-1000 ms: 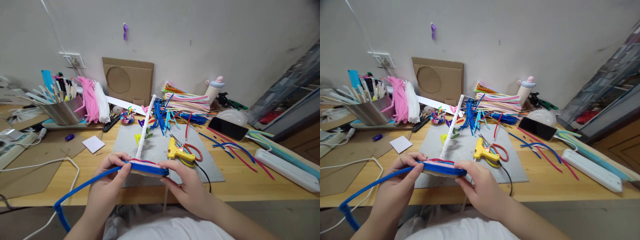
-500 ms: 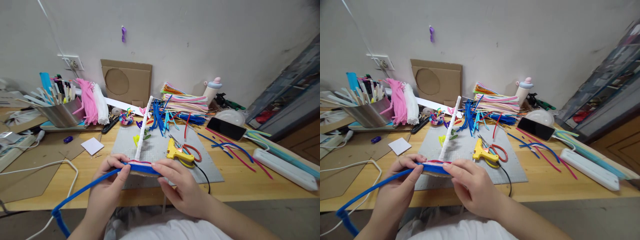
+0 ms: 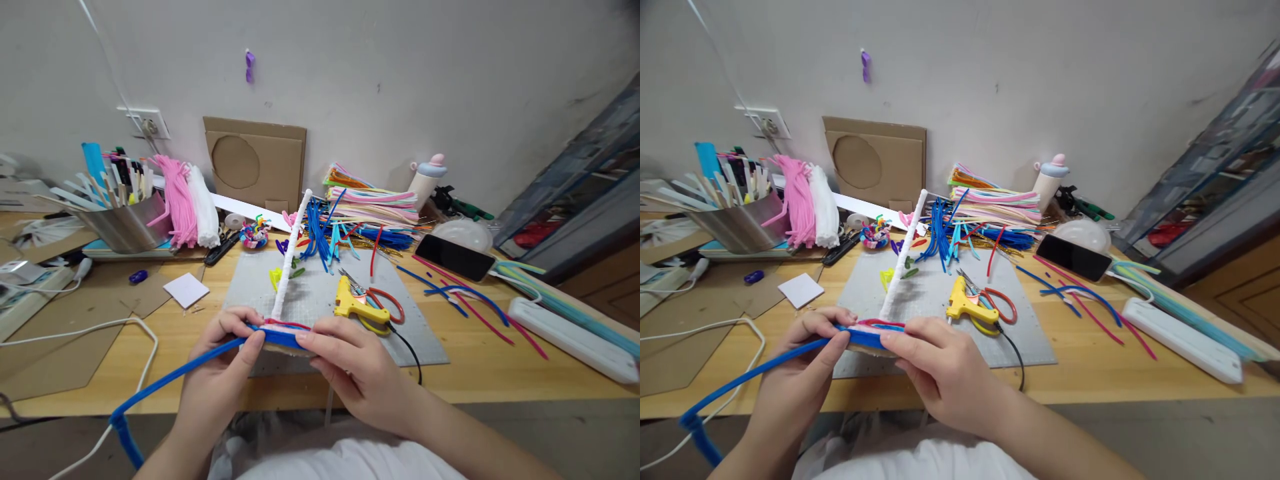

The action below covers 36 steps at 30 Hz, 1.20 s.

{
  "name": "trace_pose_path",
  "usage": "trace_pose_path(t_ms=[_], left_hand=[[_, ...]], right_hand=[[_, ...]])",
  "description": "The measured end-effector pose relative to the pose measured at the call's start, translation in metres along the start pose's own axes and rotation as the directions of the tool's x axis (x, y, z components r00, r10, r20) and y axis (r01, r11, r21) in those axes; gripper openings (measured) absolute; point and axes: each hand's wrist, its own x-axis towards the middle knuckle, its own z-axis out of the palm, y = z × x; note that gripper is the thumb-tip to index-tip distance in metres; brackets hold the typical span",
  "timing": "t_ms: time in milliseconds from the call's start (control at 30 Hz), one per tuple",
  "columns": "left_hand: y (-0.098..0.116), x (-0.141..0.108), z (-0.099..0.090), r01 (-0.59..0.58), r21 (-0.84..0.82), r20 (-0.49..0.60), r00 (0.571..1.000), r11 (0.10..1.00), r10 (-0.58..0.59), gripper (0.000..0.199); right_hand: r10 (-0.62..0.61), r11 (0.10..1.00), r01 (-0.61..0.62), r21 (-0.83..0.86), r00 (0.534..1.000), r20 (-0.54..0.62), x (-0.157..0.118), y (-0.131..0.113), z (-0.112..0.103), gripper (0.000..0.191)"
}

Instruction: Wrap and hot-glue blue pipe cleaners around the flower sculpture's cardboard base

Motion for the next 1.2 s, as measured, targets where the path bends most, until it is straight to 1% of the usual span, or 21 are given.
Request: trace_pose_path(t_ms=[133, 300, 433, 500, 567, 667, 767, 833, 900, 967, 1100, 1167, 1200], left_hand=[[-0.001, 0.0, -0.002, 0.042, -0.077, 0.027, 0.999, 0.996, -0.04, 0.016], [0.002, 0.001, -0.001, 0.082, -0.095, 0.006, 0.997, 0.992, -0.082, 0.02], [0.005, 0.001, 0.001, 0.095, -0.095, -0.003, 0.995, 0.991, -0.096, 0.022], [0.006, 0.001, 0.002, 0.09, -0.095, -0.003, 0.996, 0.991, -0.091, 0.022], [0.006, 0.001, 0.003, 0.079, -0.09, -0.002, 0.997, 0.993, -0.079, 0.021], [0.006, 0.0, 0.002, 0.065, -0.072, 0.002, 0.998, 0.995, -0.065, 0.021], [0.004, 0.002, 0.0, 0.068, -0.063, 0.005, 0.998, 0.996, -0.068, 0.021], [0.002, 0.003, -0.001, 0.074, -0.071, 0.005, 0.997, 0.995, -0.073, 0.02], [0.001, 0.004, -0.001, 0.076, -0.082, 0.002, 0.997, 0.994, -0.076, 0.02], [0.0, 0.005, -0.001, 0.073, -0.087, -0.006, 0.997, 0.993, -0.074, 0.021], [-0.001, 0.006, 0.0, 0.069, -0.09, -0.018, 0.997, 0.994, -0.07, 0.021], [-0.001, 0.006, 0.0, 0.067, -0.092, -0.018, 0.997, 0.994, -0.069, 0.02], [-0.002, 0.007, 0.0, 0.067, -0.093, -0.017, 0.997, 0.993, -0.069, 0.021]], right_hand=[[0.008, 1.0, -0.008, 0.001, 1.0, 0.003, -0.001, -0.001, 0.0, 0.039], [0.034, 0.999, -0.034, -0.013, 0.999, 0.015, -0.001, -0.003, -0.001, 0.041], [-0.004, 0.999, 0.004, -0.049, 1.0, 0.007, 0.0, -0.004, -0.001, 0.042], [-0.029, 0.997, 0.029, -0.074, 1.0, 0.004, 0.001, -0.005, -0.001, 0.044], [-0.028, 0.996, 0.029, -0.081, 1.0, 0.005, 0.001, -0.005, -0.002, 0.044], [0.037, 0.999, -0.037, -0.012, 0.999, 0.002, -0.001, -0.003, -0.003, 0.044], [0.067, 0.996, -0.066, 0.056, 0.997, -0.028, -0.009, 0.0, -0.002, 0.053], [0.054, 0.997, -0.05, 0.05, 0.996, -0.067, -0.016, 0.003, 0.0, 0.057], [0.032, 0.999, -0.03, 0.025, 0.995, -0.094, -0.022, 0.006, 0.003, 0.058], [-0.01, 1.0, 0.009, -0.015, 0.996, -0.086, -0.026, 0.009, 0.005, 0.058], [-0.131, 0.986, 0.126, -0.109, 0.991, -0.042, -0.032, 0.015, 0.005, 0.057], [-0.16, 0.982, 0.155, -0.111, 0.986, -0.044, -0.034, 0.017, 0.004, 0.055], [-0.156, 0.984, 0.151, -0.09, 0.986, -0.054, -0.035, 0.018, 0.004, 0.054]])
